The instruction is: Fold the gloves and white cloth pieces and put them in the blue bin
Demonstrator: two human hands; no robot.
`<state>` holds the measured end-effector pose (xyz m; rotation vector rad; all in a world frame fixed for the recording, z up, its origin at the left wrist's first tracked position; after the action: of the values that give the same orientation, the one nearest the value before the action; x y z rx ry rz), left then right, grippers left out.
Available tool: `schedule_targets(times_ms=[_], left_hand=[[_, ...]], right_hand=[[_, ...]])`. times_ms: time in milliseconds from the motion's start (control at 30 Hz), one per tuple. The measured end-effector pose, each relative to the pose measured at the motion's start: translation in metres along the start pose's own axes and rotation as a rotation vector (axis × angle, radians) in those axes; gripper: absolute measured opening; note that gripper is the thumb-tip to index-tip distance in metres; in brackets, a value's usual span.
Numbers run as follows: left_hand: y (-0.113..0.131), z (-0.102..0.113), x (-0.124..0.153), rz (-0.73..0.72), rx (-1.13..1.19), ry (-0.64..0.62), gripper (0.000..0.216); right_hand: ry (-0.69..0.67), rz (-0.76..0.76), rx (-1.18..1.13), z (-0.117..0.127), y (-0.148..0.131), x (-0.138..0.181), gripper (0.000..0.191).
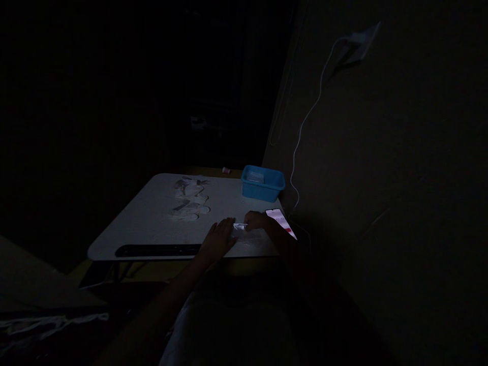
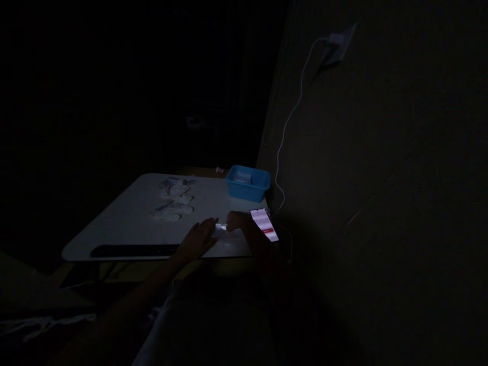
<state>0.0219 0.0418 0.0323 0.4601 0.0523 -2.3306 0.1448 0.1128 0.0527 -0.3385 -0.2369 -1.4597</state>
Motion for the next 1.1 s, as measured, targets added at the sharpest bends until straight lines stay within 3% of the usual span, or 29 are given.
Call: schedule_targets(times_ms=[200, 367, 433, 533, 633, 867, 1033, 1100], left_hand=[[-0.008, 0.001, -0.002, 0.044, 0.218, 0.074, 0.059], [-0.034, 0.003, 0.001, 0.215, 0.837, 0.338, 0.066], [-0.039, 0.002, 0.003, 0.267, 0.965, 0.347, 0.064], [-0.039, 0.001, 0.005, 0.295, 0.938, 0.27, 0.047], [-0.04, 0.004, 0.007, 0.327, 0.894, 0.289, 0.039], [-0.04, 0.007, 0.009, 0.387, 0.941, 0.359, 0.033], [-0.043, 0.009, 0.013, 0.515, 1.035, 0.452, 0.041], [-0.044, 0.011, 0.015, 0.566, 1.071, 0.483, 0.047]], right_hand=[[0.029, 0.029, -0.061, 0.002, -0.003, 0.008, 0.022], [0.07, 0.113, -0.121, 0.006, -0.014, 0.013, 0.019], [0.079, 0.158, -0.133, 0.007, -0.024, 0.015, 0.02], [0.082, 0.241, -0.193, 0.009, -0.037, 0.016, 0.019], [0.038, 0.269, -0.332, 0.013, -0.037, 0.012, 0.011], [-0.009, 0.233, -0.639, 0.024, 0.009, 0.003, 0.008], [0.031, 0.145, -1.038, 0.0, 0.026, 0.006, 0.027], [-0.062, 0.129, -1.327, -0.018, 0.021, 0.01, 0.028]])
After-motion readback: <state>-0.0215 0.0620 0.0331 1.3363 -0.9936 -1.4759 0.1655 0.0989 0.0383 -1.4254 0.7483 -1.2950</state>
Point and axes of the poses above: each hand's wrist, its own x-axis away from the middle knuckle, its own z-axis out of the back of the hand, y = z × x, the point moved 6 cm from there along -x, towards the middle knuckle, and after that the axes turned 14 degrees about -z, right-handed, at the moved point
